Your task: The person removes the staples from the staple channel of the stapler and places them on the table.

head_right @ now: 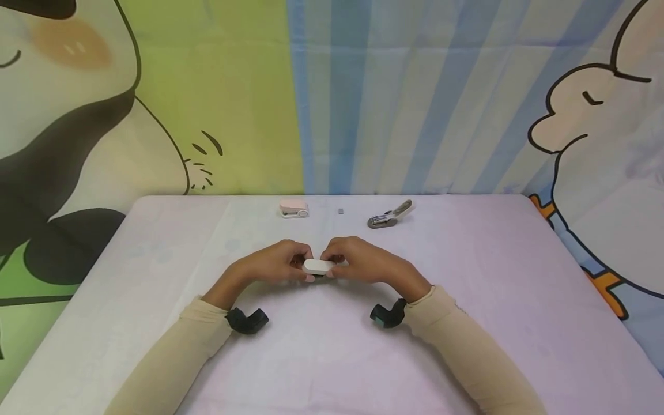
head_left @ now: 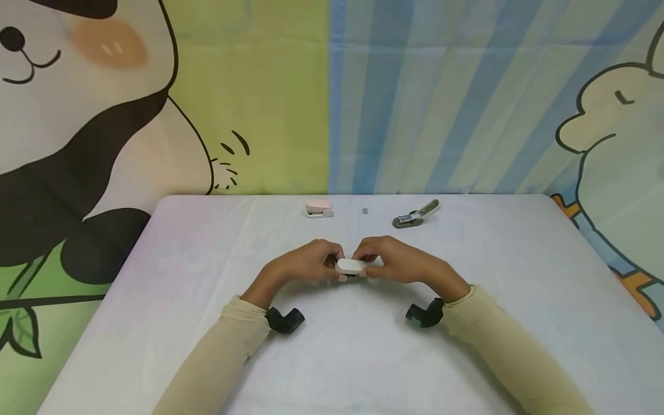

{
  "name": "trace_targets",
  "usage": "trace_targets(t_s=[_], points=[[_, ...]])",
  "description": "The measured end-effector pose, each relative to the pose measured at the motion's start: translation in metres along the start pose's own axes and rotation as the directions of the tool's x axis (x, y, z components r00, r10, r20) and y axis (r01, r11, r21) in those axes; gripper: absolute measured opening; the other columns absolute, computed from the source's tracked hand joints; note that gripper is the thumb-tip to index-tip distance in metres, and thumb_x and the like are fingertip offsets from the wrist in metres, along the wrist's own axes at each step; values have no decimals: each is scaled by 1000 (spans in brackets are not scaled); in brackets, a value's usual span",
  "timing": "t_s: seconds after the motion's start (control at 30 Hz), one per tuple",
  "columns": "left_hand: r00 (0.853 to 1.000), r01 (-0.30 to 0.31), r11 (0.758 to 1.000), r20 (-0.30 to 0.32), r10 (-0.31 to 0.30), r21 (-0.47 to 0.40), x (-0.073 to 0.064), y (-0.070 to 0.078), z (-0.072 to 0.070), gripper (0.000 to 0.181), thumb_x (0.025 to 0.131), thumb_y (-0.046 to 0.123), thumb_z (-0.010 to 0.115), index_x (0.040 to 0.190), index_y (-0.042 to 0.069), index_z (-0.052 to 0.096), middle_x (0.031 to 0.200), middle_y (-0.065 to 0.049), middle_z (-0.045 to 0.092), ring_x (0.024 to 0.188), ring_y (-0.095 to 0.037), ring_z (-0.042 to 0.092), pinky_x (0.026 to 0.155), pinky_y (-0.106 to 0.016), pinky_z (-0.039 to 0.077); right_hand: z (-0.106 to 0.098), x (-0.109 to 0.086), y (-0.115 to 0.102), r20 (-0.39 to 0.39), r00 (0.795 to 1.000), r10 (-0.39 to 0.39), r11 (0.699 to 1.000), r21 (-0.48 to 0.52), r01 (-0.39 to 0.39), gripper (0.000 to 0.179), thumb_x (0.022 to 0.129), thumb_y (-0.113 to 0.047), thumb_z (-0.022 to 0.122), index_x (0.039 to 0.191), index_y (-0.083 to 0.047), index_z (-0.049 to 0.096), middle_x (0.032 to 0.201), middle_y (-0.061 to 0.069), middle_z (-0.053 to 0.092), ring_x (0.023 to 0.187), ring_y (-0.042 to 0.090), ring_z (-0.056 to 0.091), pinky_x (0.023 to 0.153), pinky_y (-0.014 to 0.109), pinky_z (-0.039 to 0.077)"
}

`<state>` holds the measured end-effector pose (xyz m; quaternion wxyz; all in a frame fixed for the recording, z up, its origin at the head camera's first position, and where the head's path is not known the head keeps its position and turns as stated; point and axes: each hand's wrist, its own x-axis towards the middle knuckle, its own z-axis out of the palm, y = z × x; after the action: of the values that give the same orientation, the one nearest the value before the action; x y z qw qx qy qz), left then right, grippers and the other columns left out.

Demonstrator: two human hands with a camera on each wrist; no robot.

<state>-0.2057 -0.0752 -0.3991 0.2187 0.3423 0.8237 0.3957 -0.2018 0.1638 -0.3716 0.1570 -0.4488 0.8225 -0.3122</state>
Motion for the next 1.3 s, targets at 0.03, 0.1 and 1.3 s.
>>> trace_targets(t_s=[0.03, 0.1, 1.3], points=[[1000, 3, 1000, 2, -3, -1, 0, 0, 0, 15, 84, 10, 77, 90, 8, 63, 77, 1, 63, 63, -10, 55, 58, -26, 46, 1, 0, 0, -2, 1000, 1, 1000, -1, -1, 18, 91, -6, 67, 109, -10, 69, 105, -4, 62, 93, 12, 57, 81, 44, 49], [1000, 11, 1000, 1, -11, 7, -1, 1, 0, 15, 84, 10, 77, 89, 8, 63, 76, 1, 62, 62, -9, 53, 57, -25, 44, 2, 2, -1, -5, 1000, 5, 1000, -11, -5, 18, 91, -5, 68, 108, -10, 70, 105, -4, 62, 93, 11, 58, 81, 43, 50], [997, 62, 992, -59, -56, 113, -1, 9, 12, 19, 80, 13, 82, 81, 10, 63, 78, 1, 59, 69, -11, 52, 62, -26, 43, 19, 9, -26, -25, 992, 124, 944, -305, -126, 14, 85, -13, 77, 97, -10, 71, 88, -4, 56, 71, 9, 50, 66, 26, 45]])
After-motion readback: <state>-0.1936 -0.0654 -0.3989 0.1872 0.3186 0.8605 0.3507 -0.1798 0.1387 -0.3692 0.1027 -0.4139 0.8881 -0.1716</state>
